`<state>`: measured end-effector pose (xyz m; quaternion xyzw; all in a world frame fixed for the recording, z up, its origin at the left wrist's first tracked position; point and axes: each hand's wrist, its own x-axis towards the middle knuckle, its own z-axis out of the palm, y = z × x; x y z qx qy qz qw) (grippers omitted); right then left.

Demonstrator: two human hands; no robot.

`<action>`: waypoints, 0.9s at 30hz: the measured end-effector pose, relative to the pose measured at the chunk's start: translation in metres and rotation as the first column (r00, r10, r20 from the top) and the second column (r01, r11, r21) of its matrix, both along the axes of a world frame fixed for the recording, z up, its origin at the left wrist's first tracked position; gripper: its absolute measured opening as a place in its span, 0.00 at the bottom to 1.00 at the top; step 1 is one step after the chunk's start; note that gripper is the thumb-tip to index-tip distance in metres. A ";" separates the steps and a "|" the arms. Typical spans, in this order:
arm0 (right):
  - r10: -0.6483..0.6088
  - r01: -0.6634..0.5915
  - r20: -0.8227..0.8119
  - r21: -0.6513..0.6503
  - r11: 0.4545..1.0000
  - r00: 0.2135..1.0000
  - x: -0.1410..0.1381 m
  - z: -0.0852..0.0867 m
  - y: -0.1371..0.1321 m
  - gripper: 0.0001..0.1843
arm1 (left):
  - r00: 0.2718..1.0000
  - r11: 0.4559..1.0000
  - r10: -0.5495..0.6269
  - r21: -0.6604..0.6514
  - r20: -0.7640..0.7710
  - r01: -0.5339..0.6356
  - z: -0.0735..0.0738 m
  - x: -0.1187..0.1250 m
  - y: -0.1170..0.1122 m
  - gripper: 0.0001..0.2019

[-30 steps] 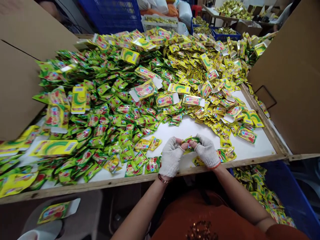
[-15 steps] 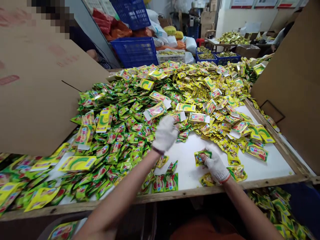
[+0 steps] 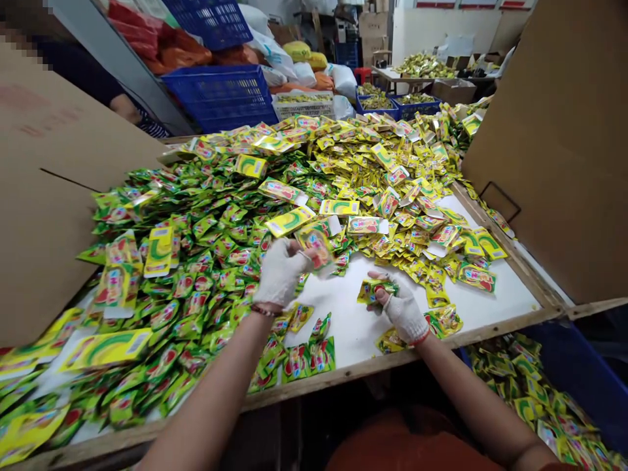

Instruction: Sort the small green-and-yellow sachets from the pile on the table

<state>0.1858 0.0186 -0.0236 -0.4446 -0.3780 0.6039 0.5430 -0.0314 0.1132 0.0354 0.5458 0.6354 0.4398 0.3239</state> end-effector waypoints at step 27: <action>-0.285 0.180 0.658 0.224 0.958 0.697 0.031 0.005 0.002 0.26 | 0.784 0.931 -0.222 0.111 -0.580 0.347 -0.051 0.049 -0.095 0.22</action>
